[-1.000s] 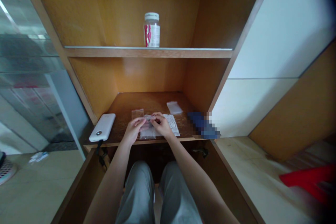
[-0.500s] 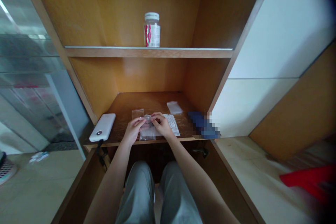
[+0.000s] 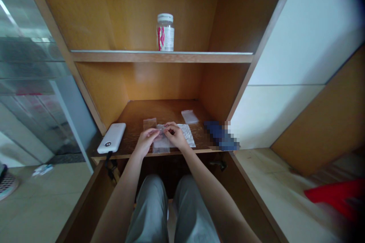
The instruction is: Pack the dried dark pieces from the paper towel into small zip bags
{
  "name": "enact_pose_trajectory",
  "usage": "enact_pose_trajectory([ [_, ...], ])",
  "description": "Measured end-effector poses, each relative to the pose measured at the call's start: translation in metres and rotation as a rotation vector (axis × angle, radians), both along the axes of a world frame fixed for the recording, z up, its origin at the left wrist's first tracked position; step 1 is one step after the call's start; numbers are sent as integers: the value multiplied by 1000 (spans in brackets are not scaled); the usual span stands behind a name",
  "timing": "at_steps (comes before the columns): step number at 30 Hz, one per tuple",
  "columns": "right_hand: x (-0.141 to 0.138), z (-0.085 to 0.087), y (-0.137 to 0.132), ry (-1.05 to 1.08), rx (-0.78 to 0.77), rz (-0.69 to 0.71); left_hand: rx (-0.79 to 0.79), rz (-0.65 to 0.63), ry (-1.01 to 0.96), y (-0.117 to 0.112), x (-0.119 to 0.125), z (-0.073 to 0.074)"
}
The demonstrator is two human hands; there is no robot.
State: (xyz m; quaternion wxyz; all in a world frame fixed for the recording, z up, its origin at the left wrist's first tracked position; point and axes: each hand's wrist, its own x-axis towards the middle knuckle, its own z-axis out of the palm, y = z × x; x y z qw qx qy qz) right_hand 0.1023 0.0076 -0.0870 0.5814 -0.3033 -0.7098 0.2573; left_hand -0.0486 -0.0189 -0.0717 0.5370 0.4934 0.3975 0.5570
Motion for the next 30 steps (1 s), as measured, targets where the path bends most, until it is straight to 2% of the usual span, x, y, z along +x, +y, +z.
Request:
enact_pose_trajectory([
  [15,-2,0,-1,-45,35,-2,93,-2,149,7,-5,-13],
  [30,-2,1,-1,-68,26,20,97,32,213,5,-3,-9],
])
